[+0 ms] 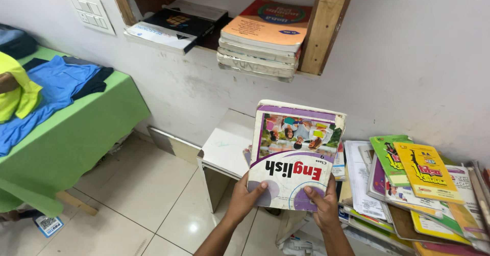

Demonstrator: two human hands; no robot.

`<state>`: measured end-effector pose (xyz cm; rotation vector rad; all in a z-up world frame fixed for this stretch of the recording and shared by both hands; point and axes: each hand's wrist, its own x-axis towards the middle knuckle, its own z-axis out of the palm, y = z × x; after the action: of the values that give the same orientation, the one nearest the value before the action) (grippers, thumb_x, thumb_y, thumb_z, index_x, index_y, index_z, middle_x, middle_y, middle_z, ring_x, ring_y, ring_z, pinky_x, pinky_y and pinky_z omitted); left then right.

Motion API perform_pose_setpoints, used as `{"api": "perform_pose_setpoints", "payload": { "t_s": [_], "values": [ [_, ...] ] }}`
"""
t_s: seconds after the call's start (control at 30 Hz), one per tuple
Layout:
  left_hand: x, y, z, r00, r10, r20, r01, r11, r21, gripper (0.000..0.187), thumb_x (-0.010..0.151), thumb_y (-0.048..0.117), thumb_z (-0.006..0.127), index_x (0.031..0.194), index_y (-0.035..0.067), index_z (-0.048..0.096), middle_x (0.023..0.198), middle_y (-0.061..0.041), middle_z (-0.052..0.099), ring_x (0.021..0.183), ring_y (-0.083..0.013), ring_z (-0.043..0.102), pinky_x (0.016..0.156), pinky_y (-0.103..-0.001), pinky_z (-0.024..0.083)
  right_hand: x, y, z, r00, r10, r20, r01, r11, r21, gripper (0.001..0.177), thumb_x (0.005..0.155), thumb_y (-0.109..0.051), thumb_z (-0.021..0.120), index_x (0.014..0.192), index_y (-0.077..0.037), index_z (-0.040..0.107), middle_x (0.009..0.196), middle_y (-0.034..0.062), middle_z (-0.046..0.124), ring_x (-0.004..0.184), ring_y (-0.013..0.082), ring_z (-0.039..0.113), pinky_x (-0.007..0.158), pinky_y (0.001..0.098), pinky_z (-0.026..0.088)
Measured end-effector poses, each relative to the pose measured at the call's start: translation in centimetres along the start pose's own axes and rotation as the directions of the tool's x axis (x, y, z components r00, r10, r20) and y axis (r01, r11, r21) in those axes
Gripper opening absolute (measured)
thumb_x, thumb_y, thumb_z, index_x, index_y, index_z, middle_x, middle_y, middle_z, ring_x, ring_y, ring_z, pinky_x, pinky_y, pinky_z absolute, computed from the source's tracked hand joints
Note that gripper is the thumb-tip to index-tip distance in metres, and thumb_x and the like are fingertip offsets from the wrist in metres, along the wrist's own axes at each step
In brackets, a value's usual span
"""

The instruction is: The person picks up several books from a pile on a table and places them one by one onto a wall-mounted wooden shelf. The person handles each book individually, aligning them on the shelf.

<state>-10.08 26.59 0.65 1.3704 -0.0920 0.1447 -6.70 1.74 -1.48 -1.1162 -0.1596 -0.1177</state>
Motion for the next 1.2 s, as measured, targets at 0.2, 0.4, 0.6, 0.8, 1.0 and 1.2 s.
{"api": "perform_pose_setpoints", "payload": {
  "t_s": [0.2, 0.4, 0.6, 0.8, 1.0, 1.2],
  "values": [
    [0.9, 3.2, -2.1, 0.990, -0.078, -0.114, 0.095, 0.983, 0.154, 0.052, 0.085, 0.031, 0.075, 0.126, 0.001, 0.063, 0.087, -0.011, 0.079, 0.061, -0.0157, 0.074, 0.045, -0.030, 0.058, 1.4, 0.4, 3.2, 0.996, -0.077, 0.044, 0.080, 0.994, -0.075, 0.074, 0.084, 0.002, 0.072, 0.149, -0.004, 0.037, 0.126, 0.0143, 0.064, 0.116, 0.0238, 0.065, 0.097, 0.0407, 0.056],
    [2.9, 3.9, -4.6, 0.987, -0.062, -0.149, 0.091, 0.976, 0.198, 0.048, 0.087, 0.033, 0.075, 0.120, 0.000, 0.065, 0.080, -0.015, 0.078, 0.055, -0.0195, 0.070, 0.043, -0.030, 0.053, 3.6, 1.5, 5.5, 0.998, -0.052, 0.046, 0.053, 0.998, -0.025, 0.076, 0.083, 0.003, 0.069, 0.150, -0.010, 0.034, 0.124, 0.0129, 0.065, 0.112, 0.0232, 0.065, 0.095, 0.0425, 0.056],
    [6.9, 4.6, -7.7, 0.976, 0.196, -0.100, -0.180, 0.972, 0.150, 0.047, 0.087, 0.033, 0.077, 0.118, -0.001, 0.068, 0.090, -0.009, 0.082, 0.082, -0.0155, 0.078, 0.074, -0.032, 0.062, 7.2, 3.6, 7.7, 0.980, -0.162, 0.113, 0.164, 0.986, -0.007, 0.076, 0.084, -0.001, 0.072, 0.150, -0.007, 0.034, 0.121, 0.0144, 0.065, 0.112, 0.0246, 0.066, 0.096, 0.0434, 0.057],
    [10.2, 3.3, -10.0, 0.973, 0.213, -0.087, -0.205, 0.975, 0.089, 0.051, 0.087, 0.036, 0.077, 0.120, -0.002, 0.068, 0.095, -0.012, 0.080, 0.087, -0.0158, 0.075, 0.078, -0.030, 0.061, 8.3, 5.1, 8.3, 0.963, -0.206, 0.173, 0.216, 0.976, -0.040, 0.087, 0.087, -0.009, 0.071, 0.160, -0.004, 0.024, 0.133, 0.0187, 0.059, 0.120, 0.0253, 0.060, 0.103, 0.0420, 0.049],
    [12.2, 1.4, -11.7, 0.956, 0.251, -0.154, -0.249, 0.968, 0.033, 0.052, 0.089, 0.038, 0.076, 0.117, -0.004, 0.066, 0.096, -0.011, 0.079, 0.087, -0.0154, 0.073, 0.078, -0.030, 0.060, 8.4, 3.5, 10.4, 0.955, -0.193, 0.224, 0.253, 0.925, -0.283, 0.101, 0.081, -0.009, 0.073, 0.162, -0.006, 0.013, 0.138, 0.0238, 0.057, 0.126, 0.0301, 0.060, 0.105, 0.0455, 0.050],
    [13.2, 0.3, -12.1, 0.942, 0.308, -0.133, -0.316, 0.948, -0.045, 0.054, 0.090, 0.040, 0.077, 0.118, -0.005, 0.065, 0.097, -0.010, 0.077, 0.088, -0.0143, 0.071, 0.078, -0.030, 0.059, 7.8, 2.5, 11.7, 0.967, -0.140, 0.213, 0.208, 0.916, -0.342, 0.113, 0.075, 0.004, 0.072, 0.164, -0.009, 0.003, 0.143, 0.0221, 0.050, 0.122, 0.0306, 0.061, 0.098, 0.0436, 0.055]
  ]
}}
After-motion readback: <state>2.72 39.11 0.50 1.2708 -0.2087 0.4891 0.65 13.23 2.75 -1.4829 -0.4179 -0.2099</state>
